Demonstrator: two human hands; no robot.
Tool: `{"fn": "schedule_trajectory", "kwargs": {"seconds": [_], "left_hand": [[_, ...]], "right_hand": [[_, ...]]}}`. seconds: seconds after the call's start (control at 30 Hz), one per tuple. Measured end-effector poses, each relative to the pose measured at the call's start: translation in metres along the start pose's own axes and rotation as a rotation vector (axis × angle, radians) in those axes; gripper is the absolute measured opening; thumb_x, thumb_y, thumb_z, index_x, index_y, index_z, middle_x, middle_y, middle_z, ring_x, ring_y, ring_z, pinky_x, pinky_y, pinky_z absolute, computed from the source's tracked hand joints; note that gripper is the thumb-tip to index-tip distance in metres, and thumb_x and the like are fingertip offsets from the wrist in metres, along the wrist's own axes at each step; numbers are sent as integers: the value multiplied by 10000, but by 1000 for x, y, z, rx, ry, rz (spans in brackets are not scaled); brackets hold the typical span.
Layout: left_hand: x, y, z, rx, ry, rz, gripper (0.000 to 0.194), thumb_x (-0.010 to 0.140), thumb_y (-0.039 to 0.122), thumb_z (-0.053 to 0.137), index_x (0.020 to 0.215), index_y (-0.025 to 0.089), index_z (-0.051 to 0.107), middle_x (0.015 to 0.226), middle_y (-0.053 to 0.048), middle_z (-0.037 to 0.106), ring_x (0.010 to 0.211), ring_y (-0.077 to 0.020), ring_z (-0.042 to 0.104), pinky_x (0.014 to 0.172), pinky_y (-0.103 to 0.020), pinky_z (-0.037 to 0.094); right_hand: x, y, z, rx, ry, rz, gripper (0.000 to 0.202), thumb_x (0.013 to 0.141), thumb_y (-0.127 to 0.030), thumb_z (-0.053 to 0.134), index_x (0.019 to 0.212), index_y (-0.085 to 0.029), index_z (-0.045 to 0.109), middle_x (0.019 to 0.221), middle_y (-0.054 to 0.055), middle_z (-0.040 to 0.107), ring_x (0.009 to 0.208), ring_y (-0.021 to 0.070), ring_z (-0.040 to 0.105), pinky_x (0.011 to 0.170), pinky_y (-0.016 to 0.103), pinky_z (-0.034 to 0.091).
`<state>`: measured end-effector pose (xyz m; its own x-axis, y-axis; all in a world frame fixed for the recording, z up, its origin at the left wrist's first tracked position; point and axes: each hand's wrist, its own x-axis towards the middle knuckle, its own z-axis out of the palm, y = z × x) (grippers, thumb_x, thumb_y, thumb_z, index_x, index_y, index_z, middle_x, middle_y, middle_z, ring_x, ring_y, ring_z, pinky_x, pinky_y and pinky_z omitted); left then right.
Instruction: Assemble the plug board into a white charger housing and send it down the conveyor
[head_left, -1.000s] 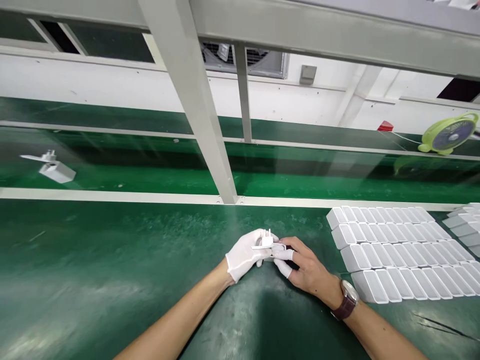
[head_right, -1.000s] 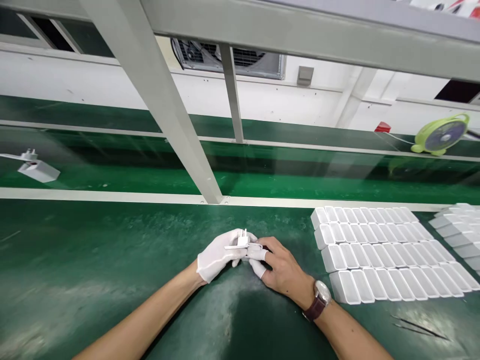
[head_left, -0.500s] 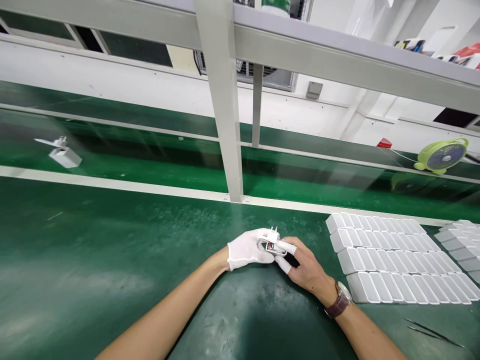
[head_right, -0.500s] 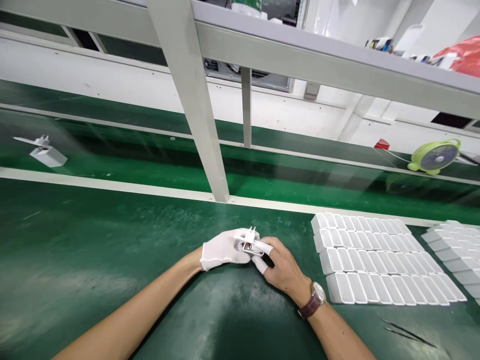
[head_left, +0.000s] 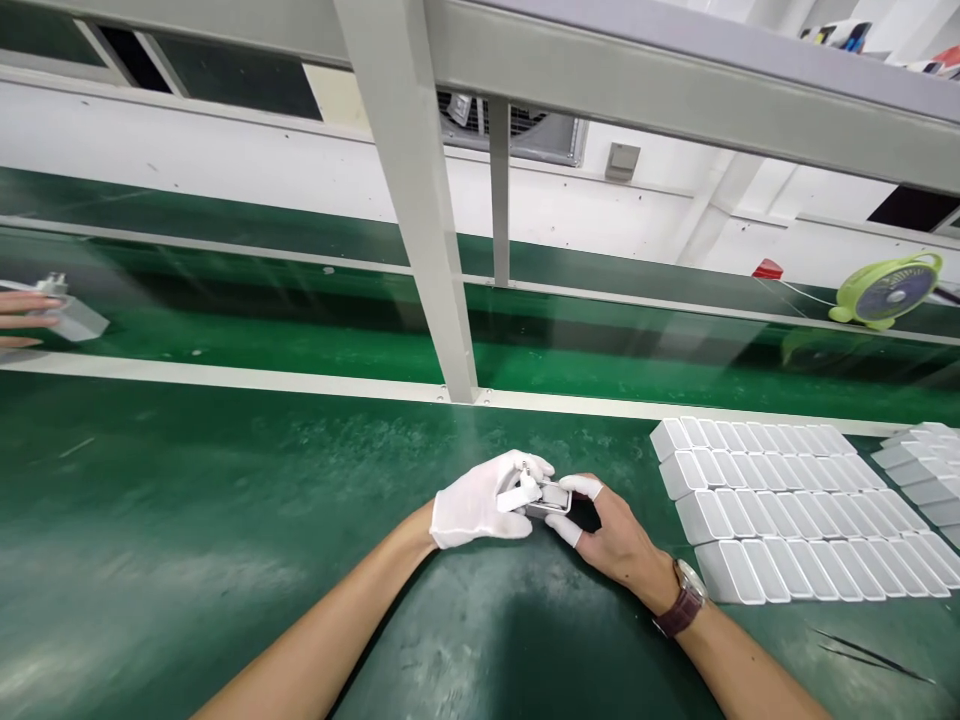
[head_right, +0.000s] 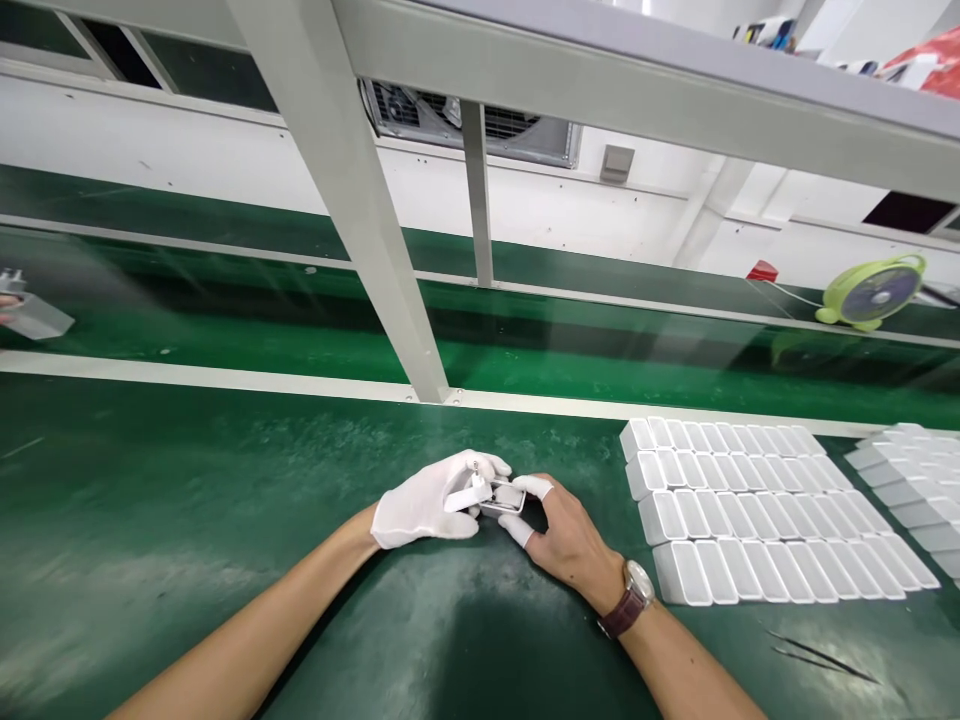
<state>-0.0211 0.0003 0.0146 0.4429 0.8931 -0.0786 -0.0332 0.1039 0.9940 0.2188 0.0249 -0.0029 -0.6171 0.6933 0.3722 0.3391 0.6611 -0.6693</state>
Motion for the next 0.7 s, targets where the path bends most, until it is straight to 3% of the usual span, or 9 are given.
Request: {"fn": "schedule_trajectory", "kwargs": {"seconds": [0.2, 0.47, 0.6, 0.7], "left_hand": [[1, -7, -8, 15, -40, 16, 422, 697, 110, 736, 1058, 193, 535, 1335, -98, 521, 914, -156, 589, 746, -286, 471], [0, -9, -9, 48, -47, 51, 330, 733, 127, 720, 990, 192, 525, 1332, -77, 520, 898, -137, 586, 785, -292, 483], [2, -8, -8, 39, -45, 45, 351, 704, 100, 708, 993, 187, 528, 1312, -91, 539, 966, -173, 602, 777, -292, 481], [4, -7, -8, 32, -24, 25, 441, 697, 129, 732, 1089, 186, 537, 1173, -79, 610, 920, -175, 611, 753, -285, 477]], "right_hand": [[1, 3, 1, 11, 30, -194, 367, 964, -197, 642, 1305, -257, 522, 1199, 97, 643, 1100, 220, 650, 929, 383, 582], [1, 0, 1, -110, -16, -214, 398, 983, -184, 603, 1364, -284, 548, 1219, 119, 621, 1094, 241, 630, 906, 415, 593], [3, -3, 1, -54, -10, -208, 422, 978, -158, 594, 1368, -315, 559, 1204, 105, 624, 1096, 232, 621, 919, 410, 581], [4, -3, 2, 40, -4, -162, 376, 964, -169, 603, 1314, -307, 615, 1194, 100, 633, 1087, 238, 623, 932, 425, 565]]}}
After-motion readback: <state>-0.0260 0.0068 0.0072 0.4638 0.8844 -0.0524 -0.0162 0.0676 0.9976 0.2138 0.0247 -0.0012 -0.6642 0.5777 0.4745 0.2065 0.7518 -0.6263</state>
